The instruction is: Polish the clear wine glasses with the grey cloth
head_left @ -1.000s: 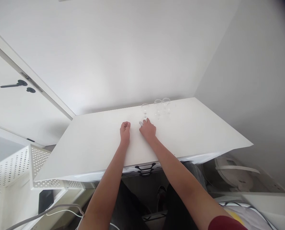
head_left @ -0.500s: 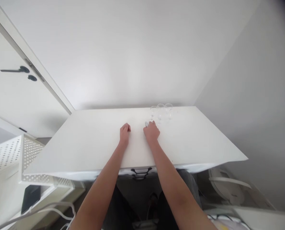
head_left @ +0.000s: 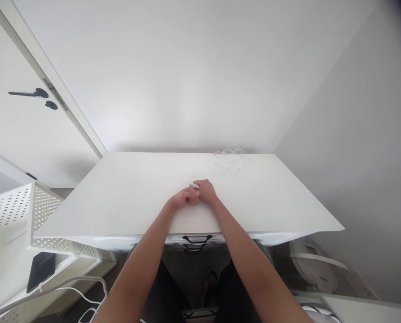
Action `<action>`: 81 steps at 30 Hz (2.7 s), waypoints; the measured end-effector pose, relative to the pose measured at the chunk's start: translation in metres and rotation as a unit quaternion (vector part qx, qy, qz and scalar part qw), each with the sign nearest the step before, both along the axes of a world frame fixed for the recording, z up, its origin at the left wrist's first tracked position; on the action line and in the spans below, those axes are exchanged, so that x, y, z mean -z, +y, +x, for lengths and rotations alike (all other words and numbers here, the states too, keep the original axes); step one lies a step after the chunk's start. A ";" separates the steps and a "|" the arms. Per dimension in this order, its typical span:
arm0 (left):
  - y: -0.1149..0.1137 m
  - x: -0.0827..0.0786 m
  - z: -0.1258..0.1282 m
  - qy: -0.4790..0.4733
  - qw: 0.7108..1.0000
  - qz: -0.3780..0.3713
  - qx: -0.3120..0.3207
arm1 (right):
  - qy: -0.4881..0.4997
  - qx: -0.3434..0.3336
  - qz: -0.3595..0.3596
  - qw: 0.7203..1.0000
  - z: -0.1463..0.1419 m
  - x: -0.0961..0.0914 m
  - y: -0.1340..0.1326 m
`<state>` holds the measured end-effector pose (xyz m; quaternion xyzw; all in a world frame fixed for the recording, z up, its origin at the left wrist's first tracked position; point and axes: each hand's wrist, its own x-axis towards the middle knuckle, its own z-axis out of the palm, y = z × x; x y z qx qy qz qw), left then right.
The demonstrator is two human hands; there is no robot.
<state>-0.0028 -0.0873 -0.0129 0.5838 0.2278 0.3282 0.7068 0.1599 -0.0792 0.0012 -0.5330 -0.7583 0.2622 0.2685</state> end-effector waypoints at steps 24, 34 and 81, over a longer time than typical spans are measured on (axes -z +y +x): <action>0.000 0.001 -0.002 -0.005 0.991 -0.070 0.118 | 0.413 -0.132 -0.235 0.870 0.017 0.026 0.019; -0.002 -0.001 -0.001 -0.011 0.990 -0.078 0.114 | 0.426 -0.112 -0.242 0.864 0.017 0.026 0.020; -0.005 -0.014 -0.004 -0.005 0.962 0.085 -0.258 | 0.126 0.011 0.041 0.991 0.010 0.017 -0.026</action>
